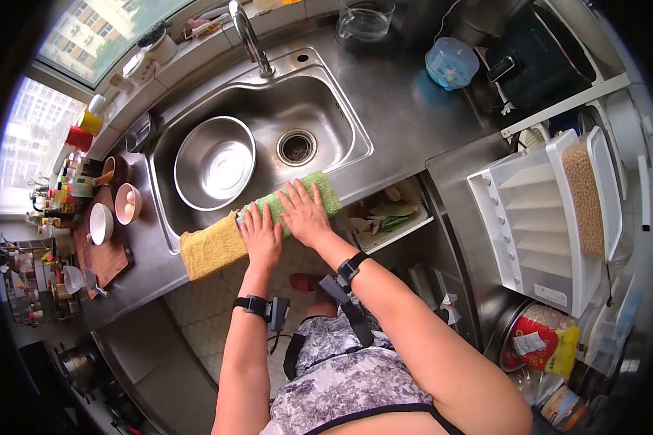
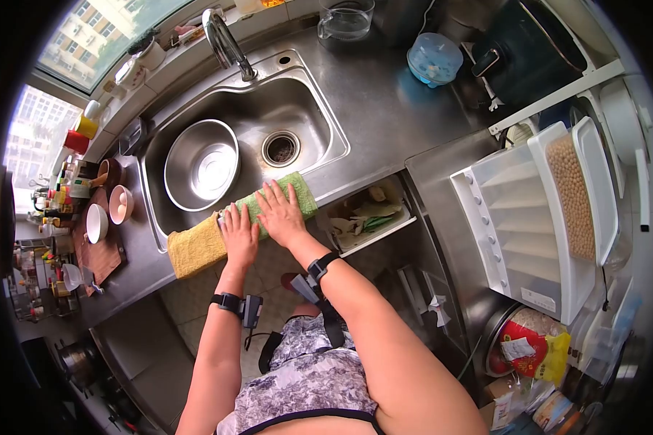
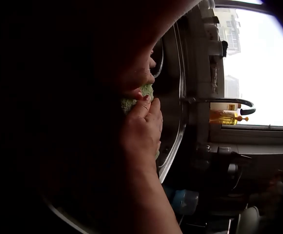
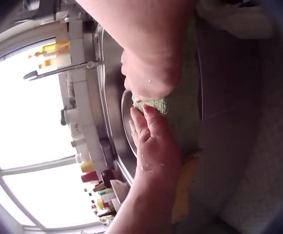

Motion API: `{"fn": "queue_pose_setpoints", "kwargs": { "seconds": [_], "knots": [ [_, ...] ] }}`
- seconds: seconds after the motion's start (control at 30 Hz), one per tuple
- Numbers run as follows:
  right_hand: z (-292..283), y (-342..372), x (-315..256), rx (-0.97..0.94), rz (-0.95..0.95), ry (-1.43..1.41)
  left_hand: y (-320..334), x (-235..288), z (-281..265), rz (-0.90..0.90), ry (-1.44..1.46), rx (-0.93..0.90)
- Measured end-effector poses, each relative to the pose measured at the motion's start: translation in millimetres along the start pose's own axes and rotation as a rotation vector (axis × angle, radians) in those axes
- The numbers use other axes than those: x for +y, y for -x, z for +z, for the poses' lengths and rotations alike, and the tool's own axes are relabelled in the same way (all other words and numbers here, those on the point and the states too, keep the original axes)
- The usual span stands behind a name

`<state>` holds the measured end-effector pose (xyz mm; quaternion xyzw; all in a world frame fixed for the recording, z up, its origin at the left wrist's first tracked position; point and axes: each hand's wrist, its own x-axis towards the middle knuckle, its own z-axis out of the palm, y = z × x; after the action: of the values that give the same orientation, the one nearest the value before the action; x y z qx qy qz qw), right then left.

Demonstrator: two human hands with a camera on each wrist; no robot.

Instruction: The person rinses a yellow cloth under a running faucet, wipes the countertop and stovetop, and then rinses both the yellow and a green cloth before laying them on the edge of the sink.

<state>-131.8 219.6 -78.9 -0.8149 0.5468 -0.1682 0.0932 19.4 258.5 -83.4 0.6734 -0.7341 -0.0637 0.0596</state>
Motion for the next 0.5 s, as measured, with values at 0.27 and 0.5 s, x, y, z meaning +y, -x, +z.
{"fn": "queue_pose_setpoints", "kwargs": {
  "seconds": [0.27, 0.5],
  "knots": [
    [0, 0, 0, -0.052, 0.026, -0.038, 3, 2, 3, -0.023, -0.074, -0.080],
    [-43, 54, 28, 0.102, 0.092, -0.436, 2, 6, 0, -0.031, -0.065, -0.055]
  ]
}}
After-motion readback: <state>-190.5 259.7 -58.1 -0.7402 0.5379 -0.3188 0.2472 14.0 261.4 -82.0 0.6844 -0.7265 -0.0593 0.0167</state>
